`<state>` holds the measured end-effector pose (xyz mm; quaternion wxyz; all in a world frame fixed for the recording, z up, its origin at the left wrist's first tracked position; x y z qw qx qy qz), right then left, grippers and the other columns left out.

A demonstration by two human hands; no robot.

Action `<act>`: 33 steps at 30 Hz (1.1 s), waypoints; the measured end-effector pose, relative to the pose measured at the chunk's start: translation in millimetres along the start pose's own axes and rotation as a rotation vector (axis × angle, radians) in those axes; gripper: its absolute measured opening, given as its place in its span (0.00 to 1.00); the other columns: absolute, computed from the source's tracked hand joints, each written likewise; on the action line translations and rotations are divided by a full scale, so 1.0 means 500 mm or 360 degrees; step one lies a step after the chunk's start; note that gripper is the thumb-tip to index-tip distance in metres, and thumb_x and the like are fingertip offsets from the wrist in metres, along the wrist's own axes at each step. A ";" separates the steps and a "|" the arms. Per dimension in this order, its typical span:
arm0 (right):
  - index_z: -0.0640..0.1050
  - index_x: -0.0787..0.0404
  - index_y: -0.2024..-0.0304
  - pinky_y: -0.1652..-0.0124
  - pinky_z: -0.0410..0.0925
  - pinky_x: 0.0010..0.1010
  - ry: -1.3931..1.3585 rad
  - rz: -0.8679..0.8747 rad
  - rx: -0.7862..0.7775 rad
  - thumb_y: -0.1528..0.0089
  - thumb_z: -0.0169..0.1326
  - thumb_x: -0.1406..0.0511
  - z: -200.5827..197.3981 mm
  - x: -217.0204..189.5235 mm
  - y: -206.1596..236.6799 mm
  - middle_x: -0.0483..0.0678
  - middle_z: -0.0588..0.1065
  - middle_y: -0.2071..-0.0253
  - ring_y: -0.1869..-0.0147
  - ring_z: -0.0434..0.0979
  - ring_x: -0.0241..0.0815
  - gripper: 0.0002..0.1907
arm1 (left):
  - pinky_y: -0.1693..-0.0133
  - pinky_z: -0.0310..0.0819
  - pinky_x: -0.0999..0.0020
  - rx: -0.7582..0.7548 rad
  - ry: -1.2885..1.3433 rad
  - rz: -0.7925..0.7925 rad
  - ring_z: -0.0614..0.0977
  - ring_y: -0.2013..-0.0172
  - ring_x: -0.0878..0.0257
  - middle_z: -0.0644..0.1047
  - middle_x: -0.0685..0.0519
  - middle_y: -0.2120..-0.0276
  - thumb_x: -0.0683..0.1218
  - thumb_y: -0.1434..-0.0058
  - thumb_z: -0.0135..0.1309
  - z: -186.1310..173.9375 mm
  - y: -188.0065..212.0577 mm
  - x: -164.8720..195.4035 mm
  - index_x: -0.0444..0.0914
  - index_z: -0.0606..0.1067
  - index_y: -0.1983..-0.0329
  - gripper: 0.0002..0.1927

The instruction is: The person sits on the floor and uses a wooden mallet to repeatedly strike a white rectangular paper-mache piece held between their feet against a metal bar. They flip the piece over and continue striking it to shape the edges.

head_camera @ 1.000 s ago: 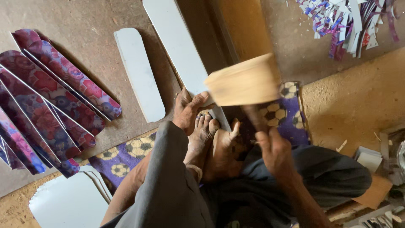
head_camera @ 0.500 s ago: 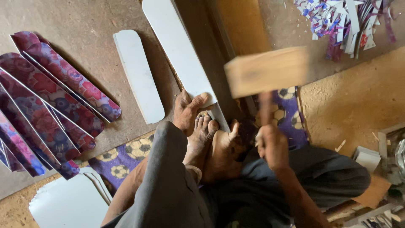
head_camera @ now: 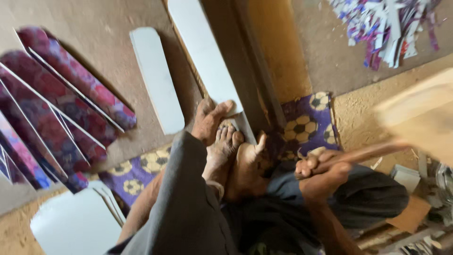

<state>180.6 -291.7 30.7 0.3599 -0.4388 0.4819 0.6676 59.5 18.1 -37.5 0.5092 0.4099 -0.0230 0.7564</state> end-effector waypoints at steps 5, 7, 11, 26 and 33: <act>0.71 0.57 0.68 0.80 0.59 0.30 0.1431 0.0061 -0.0326 0.32 0.40 0.49 0.035 0.023 -0.022 0.43 0.65 0.81 0.82 0.63 0.34 0.22 | 0.54 0.84 0.60 -0.0026 -0.0179 -0.0023 0.83 0.56 0.58 0.79 0.47 0.57 0.51 0.37 0.62 -0.014 -0.023 -0.010 0.31 0.68 0.47 0.25; 0.70 0.60 0.69 0.79 0.58 0.30 0.1267 -0.0063 -0.0251 0.30 0.39 0.50 0.034 -0.005 -0.011 0.43 0.64 0.83 0.82 0.62 0.35 0.23 | 0.59 0.82 0.62 0.0013 -0.0307 0.0031 0.82 0.59 0.59 0.78 0.46 0.58 0.54 0.38 0.63 -0.017 -0.016 -0.011 0.31 0.68 0.47 0.27; 0.70 0.63 0.70 0.77 0.61 0.29 0.1175 -0.0038 -0.0214 0.28 0.39 0.54 0.035 -0.042 0.061 0.44 0.65 0.81 0.80 0.64 0.35 0.23 | 0.62 0.84 0.61 0.0175 -0.0806 -0.0267 0.84 0.65 0.54 0.80 0.39 0.64 0.59 0.39 0.60 -0.020 0.050 -0.066 0.28 0.68 0.53 0.30; 0.72 0.64 0.65 0.76 0.62 0.28 0.0994 0.0035 -0.0160 0.29 0.41 0.57 0.066 -0.066 0.121 0.44 0.68 0.77 0.77 0.65 0.33 0.18 | 0.38 0.64 0.44 0.0358 -0.1188 -0.0444 0.71 0.37 0.43 0.66 0.29 0.37 0.72 0.42 0.56 -0.017 0.057 -0.005 0.30 0.58 0.32 0.51; 0.72 0.63 0.62 0.71 0.62 0.25 0.1003 -0.0377 -0.0382 0.29 0.47 0.57 0.181 -0.098 -0.004 0.42 0.67 0.75 0.73 0.66 0.33 0.16 | 0.53 0.82 0.48 0.0613 -0.1575 0.0465 0.80 0.49 0.40 0.63 0.33 0.37 0.73 0.47 0.58 0.010 -0.125 0.158 0.43 0.45 0.21 0.60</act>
Point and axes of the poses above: each hand's wrist, its own y-axis away from the middle knuckle, its own z-axis out of the palm, x = y × z, the point moved 10 cm from there along -y, towards the middle knuckle
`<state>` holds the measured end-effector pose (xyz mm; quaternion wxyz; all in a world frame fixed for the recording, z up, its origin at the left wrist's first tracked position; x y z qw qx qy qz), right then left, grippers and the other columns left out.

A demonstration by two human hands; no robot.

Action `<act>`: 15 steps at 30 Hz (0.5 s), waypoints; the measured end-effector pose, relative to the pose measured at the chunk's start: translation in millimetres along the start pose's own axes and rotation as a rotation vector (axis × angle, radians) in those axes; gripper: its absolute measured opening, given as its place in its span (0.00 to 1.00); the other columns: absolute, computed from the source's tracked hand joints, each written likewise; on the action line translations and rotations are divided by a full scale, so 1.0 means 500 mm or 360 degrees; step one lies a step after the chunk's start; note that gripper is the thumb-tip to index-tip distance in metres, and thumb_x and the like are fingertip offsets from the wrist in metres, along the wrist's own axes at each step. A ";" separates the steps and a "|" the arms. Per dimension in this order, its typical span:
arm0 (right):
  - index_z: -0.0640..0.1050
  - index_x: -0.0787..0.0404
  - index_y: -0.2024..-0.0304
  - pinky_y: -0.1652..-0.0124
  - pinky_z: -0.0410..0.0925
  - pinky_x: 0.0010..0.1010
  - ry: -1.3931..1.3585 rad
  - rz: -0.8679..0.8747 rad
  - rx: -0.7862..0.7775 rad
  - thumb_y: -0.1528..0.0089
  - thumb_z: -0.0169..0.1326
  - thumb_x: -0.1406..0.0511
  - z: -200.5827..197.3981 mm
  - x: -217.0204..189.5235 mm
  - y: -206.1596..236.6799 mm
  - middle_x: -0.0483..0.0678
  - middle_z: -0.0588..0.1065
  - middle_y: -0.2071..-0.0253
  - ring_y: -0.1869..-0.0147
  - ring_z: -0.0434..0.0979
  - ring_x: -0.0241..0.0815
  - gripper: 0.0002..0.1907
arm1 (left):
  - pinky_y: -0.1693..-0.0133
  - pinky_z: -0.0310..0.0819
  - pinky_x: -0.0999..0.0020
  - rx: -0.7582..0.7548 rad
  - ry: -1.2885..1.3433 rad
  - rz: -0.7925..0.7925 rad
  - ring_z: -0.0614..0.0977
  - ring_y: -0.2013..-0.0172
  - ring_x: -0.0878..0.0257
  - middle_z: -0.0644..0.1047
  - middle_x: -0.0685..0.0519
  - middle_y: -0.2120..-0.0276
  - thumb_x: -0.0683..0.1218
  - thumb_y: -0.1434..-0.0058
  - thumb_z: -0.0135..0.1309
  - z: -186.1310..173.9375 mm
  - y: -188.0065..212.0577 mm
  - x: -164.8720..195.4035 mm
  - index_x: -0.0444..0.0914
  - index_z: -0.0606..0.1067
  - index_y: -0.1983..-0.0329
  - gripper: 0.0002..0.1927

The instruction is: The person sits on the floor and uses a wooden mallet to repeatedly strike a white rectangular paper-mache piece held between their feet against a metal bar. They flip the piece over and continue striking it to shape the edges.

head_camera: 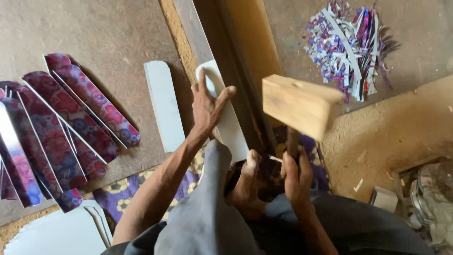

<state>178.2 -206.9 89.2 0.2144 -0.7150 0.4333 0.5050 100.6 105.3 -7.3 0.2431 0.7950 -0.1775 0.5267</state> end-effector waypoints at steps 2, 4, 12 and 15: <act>0.71 0.63 0.66 0.78 0.59 0.26 0.0040 0.0273 -0.0043 0.30 0.48 0.55 0.028 0.045 -0.062 0.43 0.65 0.79 0.78 0.64 0.34 0.19 | 0.61 0.83 0.49 -0.0116 -0.0199 -0.0148 0.83 0.59 0.44 0.63 0.35 0.42 0.70 0.48 0.59 0.025 -0.008 -0.011 0.45 0.44 0.22 0.59; 0.71 0.62 0.67 0.81 0.59 0.25 -0.0234 0.0404 -0.0082 0.30 0.46 0.51 0.059 0.072 -0.116 0.42 0.66 0.79 0.81 0.64 0.34 0.21 | 0.61 0.81 0.48 -0.0052 -0.0263 -0.0093 0.82 0.61 0.44 0.66 0.35 0.45 0.66 0.45 0.58 0.025 -0.006 -0.003 0.45 0.44 0.21 0.56; 0.71 0.57 0.69 0.86 0.59 0.25 -0.0388 0.0497 -0.0240 0.31 0.42 0.45 0.159 0.087 -0.253 0.41 0.66 0.80 0.85 0.62 0.31 0.25 | 0.60 0.80 0.47 0.0119 -0.0332 0.0074 0.81 0.60 0.43 0.66 0.34 0.46 0.59 0.43 0.59 0.037 -0.011 -0.005 0.44 0.47 0.21 0.52; 0.72 0.58 0.68 0.86 0.58 0.25 -0.0045 0.0189 -0.0390 0.31 0.42 0.44 0.162 0.019 -0.262 0.40 0.66 0.80 0.84 0.61 0.30 0.27 | 0.59 0.79 0.47 0.0137 -0.0339 0.0095 0.80 0.60 0.41 0.66 0.33 0.46 0.59 0.44 0.60 0.036 -0.007 0.002 0.43 0.48 0.22 0.52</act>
Point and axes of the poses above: each hand's wrist, its own y-axis away from the middle knuckle, its own z-axis out of the palm, x = y × z, the point moved 10 cm from there along -y, towards the middle knuckle
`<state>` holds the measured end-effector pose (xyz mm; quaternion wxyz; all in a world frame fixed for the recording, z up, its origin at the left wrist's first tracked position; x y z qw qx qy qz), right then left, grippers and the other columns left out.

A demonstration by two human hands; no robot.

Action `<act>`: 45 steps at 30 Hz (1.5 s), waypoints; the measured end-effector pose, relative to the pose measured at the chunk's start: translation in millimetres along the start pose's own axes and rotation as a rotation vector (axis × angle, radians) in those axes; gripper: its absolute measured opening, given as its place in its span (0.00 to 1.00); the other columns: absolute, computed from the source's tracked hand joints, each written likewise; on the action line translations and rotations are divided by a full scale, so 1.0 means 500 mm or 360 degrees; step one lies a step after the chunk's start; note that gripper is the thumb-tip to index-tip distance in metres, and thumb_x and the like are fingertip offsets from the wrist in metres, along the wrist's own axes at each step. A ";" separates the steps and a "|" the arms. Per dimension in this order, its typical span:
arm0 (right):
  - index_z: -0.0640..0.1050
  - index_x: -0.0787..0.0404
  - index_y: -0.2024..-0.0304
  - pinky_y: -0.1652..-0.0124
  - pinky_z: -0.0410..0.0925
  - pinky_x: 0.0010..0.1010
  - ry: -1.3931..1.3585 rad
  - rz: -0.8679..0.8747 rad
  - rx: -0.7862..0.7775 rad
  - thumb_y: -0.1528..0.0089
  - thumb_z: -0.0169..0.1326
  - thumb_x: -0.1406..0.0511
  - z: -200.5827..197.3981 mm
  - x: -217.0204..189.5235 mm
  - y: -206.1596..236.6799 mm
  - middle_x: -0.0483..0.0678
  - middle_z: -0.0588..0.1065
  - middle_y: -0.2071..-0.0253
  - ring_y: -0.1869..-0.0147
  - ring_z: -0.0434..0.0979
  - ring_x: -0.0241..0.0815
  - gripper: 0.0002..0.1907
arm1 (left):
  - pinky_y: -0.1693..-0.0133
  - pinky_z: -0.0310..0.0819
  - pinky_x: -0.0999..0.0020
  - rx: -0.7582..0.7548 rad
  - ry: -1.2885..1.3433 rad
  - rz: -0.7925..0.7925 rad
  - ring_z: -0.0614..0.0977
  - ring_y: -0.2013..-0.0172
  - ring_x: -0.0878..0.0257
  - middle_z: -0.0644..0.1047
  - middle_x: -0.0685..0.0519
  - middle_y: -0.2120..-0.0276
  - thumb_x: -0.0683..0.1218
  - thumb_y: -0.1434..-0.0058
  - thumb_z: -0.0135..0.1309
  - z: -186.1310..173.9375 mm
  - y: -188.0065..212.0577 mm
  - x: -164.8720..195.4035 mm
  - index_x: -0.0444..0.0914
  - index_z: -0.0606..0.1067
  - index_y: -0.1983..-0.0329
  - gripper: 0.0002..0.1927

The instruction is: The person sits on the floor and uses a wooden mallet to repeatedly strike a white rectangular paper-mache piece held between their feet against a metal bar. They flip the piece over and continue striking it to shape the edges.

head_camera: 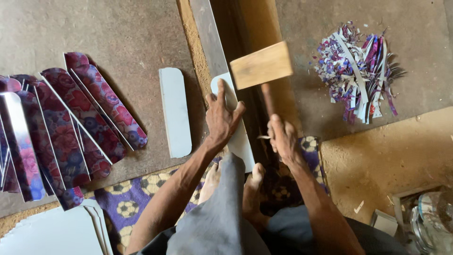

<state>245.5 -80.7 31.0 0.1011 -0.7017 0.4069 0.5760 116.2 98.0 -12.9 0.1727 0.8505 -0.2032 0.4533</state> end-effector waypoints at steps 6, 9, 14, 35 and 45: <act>0.71 0.57 0.62 0.79 0.59 0.25 -0.0365 -0.1314 0.1090 0.26 0.35 0.40 -0.178 -0.180 0.180 0.42 0.65 0.74 0.79 0.63 0.29 0.31 | 0.58 0.79 0.46 0.0001 -0.0007 -0.0028 0.80 0.59 0.39 0.65 0.34 0.47 0.57 0.44 0.60 -0.010 0.003 0.014 0.43 0.50 0.22 0.50; 0.71 0.58 0.58 0.80 0.66 0.30 -0.0967 -0.1456 0.1204 0.26 0.41 0.43 -0.198 -0.143 0.208 0.47 0.71 0.63 0.74 0.69 0.36 0.27 | 0.57 0.78 0.46 0.0014 -0.0017 -0.0031 0.80 0.59 0.39 0.66 0.34 0.48 0.57 0.45 0.60 -0.012 0.005 0.017 0.42 0.50 0.23 0.51; 0.72 0.57 0.63 0.77 0.64 0.24 0.0863 -0.0747 0.0353 0.23 0.40 0.50 -0.029 -0.138 0.051 0.38 0.67 0.74 0.75 0.68 0.30 0.23 | 0.56 0.78 0.45 0.0009 -0.0038 -0.0048 0.80 0.58 0.39 0.66 0.35 0.48 0.57 0.44 0.60 -0.011 0.006 0.012 0.44 0.50 0.22 0.50; 0.68 0.55 0.66 0.79 0.62 0.31 -0.0481 -0.0397 0.0720 0.26 0.41 0.47 -0.143 -0.021 0.019 0.44 0.67 0.75 0.79 0.64 0.37 0.23 | 0.57 0.77 0.43 -0.0002 0.0015 0.0005 0.79 0.57 0.35 0.66 0.32 0.45 0.58 0.44 0.59 0.006 0.001 0.003 0.45 0.50 0.23 0.50; 0.68 0.54 0.66 0.78 0.62 0.35 -0.1314 0.0117 0.0611 0.27 0.44 0.42 -0.083 0.142 -0.048 0.43 0.68 0.77 0.81 0.62 0.37 0.26 | 0.56 0.76 0.43 -0.0050 0.0018 0.0002 0.79 0.57 0.34 0.66 0.31 0.46 0.61 0.41 0.58 0.015 0.006 -0.006 0.46 0.48 0.21 0.50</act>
Point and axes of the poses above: each hand's wrist, its own y-axis away from the middle knuckle, its own z-axis out of the palm, x = y × z, the point moved 10 cm from there along -y, towards the middle knuckle
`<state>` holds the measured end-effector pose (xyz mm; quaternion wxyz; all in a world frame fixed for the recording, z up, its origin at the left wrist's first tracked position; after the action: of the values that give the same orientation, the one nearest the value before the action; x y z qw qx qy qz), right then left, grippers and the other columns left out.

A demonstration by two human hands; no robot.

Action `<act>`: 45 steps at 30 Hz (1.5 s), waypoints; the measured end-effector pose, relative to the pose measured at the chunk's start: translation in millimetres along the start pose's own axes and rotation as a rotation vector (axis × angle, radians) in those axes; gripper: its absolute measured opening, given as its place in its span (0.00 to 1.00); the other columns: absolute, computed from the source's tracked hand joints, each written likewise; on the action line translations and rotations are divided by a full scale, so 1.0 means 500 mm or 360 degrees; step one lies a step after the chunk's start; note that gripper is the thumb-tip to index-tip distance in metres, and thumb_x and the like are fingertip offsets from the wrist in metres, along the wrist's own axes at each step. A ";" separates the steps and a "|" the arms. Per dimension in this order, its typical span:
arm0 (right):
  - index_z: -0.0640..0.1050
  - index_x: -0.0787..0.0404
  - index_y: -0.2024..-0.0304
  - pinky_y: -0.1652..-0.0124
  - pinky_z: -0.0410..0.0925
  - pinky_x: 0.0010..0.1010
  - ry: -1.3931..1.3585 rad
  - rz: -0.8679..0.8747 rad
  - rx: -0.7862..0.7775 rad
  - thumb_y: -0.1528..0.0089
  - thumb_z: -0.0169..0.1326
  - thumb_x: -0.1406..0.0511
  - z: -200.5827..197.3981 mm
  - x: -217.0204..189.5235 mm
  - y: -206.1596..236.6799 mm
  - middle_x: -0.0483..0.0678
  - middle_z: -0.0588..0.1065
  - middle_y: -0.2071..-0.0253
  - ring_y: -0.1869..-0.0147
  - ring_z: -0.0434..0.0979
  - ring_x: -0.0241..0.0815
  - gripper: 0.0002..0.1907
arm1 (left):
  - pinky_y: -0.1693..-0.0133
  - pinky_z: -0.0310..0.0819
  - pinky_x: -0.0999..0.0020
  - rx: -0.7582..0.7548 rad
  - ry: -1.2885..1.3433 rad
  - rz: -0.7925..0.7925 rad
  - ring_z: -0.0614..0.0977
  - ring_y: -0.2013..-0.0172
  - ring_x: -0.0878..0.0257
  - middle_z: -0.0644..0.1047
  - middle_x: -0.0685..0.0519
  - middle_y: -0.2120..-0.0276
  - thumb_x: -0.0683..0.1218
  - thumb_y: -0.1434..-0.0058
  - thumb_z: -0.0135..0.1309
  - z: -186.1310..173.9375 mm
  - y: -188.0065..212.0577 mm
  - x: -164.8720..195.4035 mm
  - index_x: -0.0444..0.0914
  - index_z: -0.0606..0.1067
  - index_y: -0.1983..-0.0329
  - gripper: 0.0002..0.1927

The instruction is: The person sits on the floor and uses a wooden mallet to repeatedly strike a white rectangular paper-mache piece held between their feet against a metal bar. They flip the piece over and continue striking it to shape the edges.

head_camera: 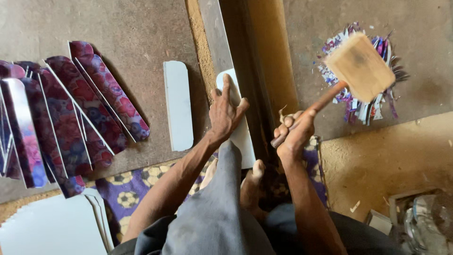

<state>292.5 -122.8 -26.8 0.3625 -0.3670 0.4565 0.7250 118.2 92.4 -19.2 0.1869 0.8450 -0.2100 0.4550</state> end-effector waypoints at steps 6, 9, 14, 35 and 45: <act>0.75 0.61 0.57 0.69 0.67 0.33 0.1929 -0.1400 -0.0485 0.22 0.45 0.51 0.137 -0.100 0.121 0.47 0.71 0.68 0.68 0.72 0.38 0.21 | 0.57 0.78 0.46 -0.0128 0.0107 0.0094 0.81 0.56 0.37 0.66 0.27 0.42 0.67 0.37 0.56 -0.018 -0.022 -0.011 0.46 0.48 0.21 0.49; 0.70 0.63 0.60 0.79 0.62 0.32 0.1560 -0.0769 -0.0361 0.29 0.42 0.53 0.079 -0.113 0.139 0.47 0.68 0.79 0.79 0.69 0.37 0.20 | 0.60 0.82 0.53 -0.0392 0.0380 -0.0022 0.85 0.58 0.46 0.71 0.30 0.43 0.62 0.34 0.53 -0.027 -0.033 -0.035 0.49 0.51 0.20 0.44; 0.67 0.59 0.61 0.74 0.61 0.28 0.0942 -0.1059 -0.0379 0.25 0.40 0.51 0.086 -0.250 0.279 0.43 0.65 0.74 0.75 0.64 0.33 0.20 | 0.58 0.82 0.56 -0.0585 0.0485 -0.0196 0.86 0.62 0.51 0.83 0.40 0.58 0.54 0.39 0.59 -0.039 -0.034 -0.055 0.52 0.54 0.22 0.43; 0.69 0.62 0.73 0.80 0.59 0.31 0.1693 -0.0127 -0.0093 0.29 0.42 0.55 -0.147 -0.061 0.247 0.51 0.65 0.81 0.81 0.63 0.38 0.23 | 0.53 0.82 0.59 -0.0391 0.0623 0.0371 0.86 0.53 0.52 0.81 0.37 0.48 0.50 0.31 0.62 -0.067 -0.032 0.013 0.45 0.52 0.20 0.42; 0.74 0.59 0.63 0.76 0.63 0.38 0.1560 -0.0450 -0.0164 0.24 0.44 0.53 -0.235 -0.081 0.260 0.47 0.70 0.75 0.76 0.67 0.44 0.20 | 0.52 0.82 0.59 -0.0537 0.0428 -0.0013 0.86 0.58 0.52 0.83 0.40 0.53 0.54 0.36 0.59 -0.054 -0.015 -0.011 0.50 0.50 0.21 0.45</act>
<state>223.2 -281.4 22.7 0.1818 -0.7395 0.4822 0.4331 100.9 113.5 -10.9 0.3537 0.7342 -0.2529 0.5213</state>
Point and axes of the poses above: each hand's wrist, its own y-axis away from the middle knuckle, its own z-axis out of the palm, x = y × z, the point moved 10 cm from there along -y, towards the middle knuckle
